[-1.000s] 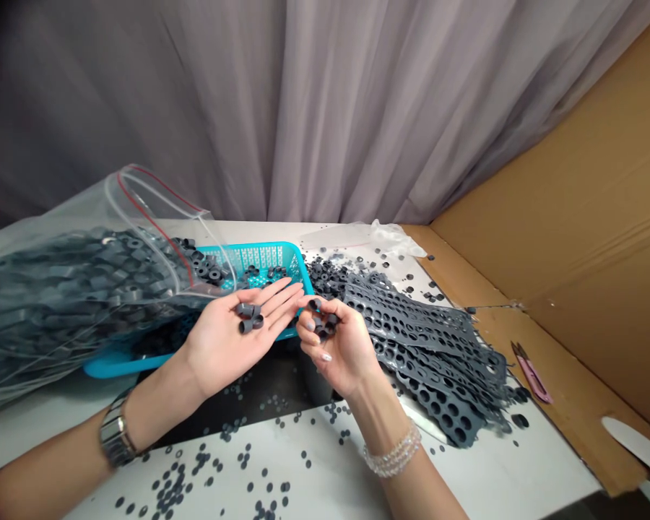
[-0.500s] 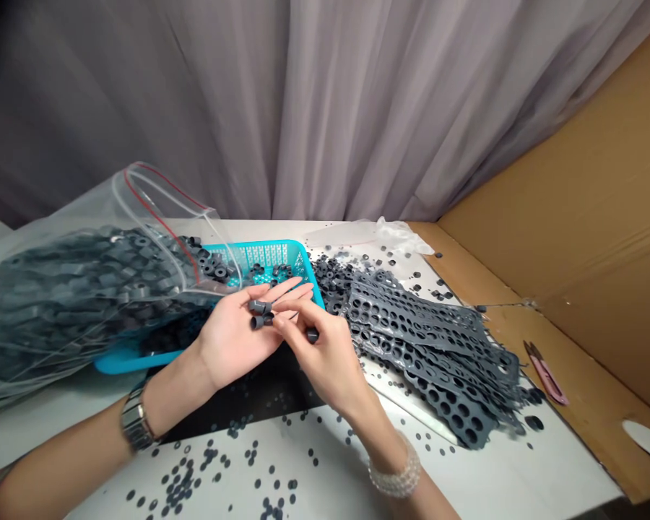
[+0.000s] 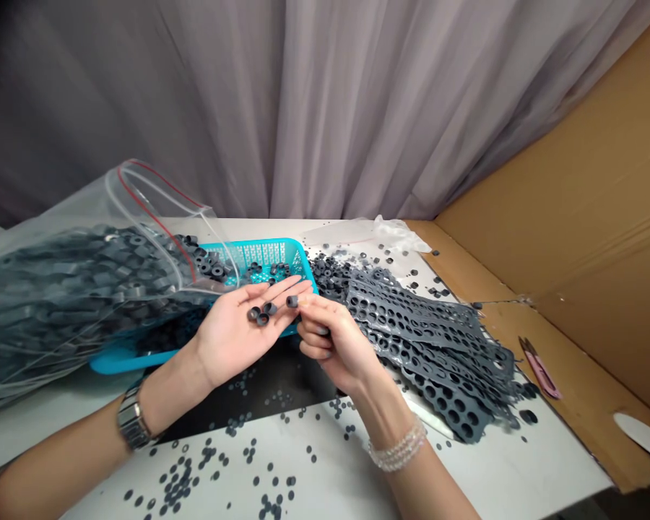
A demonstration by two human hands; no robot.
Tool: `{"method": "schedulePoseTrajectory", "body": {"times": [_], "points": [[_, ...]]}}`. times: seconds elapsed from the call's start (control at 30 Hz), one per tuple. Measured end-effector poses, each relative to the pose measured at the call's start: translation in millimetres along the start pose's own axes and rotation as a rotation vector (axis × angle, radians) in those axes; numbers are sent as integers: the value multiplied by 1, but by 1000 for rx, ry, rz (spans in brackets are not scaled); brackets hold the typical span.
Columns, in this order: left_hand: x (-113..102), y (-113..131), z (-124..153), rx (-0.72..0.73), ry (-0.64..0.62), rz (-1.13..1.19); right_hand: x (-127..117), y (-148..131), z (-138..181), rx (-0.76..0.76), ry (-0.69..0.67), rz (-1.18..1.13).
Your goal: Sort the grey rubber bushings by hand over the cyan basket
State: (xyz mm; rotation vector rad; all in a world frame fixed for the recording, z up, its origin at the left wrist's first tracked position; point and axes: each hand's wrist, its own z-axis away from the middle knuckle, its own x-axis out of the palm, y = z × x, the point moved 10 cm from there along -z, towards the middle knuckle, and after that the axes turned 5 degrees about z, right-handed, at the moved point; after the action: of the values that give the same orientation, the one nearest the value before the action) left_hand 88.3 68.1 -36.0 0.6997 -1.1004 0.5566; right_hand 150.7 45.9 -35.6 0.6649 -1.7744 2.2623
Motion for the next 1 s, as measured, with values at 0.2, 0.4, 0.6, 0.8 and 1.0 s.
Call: {"method": "schedulePoseTrajectory", "body": {"times": [0.2,0.4,0.6,0.8,1.0], "points": [[1,0,1,3,-8,3,2,6,1,119,-59,-379],[0,0,0,-9,-5,7,2,3,0,104,-40,-391],[0,0,2,-12,-2,3,-8,-2,-1,9,71,-212],[-2,0,1,3,12,-9,-12,-5,-1,-23,120,-30],[0,1,2,21,-15,-61,-18,-26,6,-218,282,455]]}}
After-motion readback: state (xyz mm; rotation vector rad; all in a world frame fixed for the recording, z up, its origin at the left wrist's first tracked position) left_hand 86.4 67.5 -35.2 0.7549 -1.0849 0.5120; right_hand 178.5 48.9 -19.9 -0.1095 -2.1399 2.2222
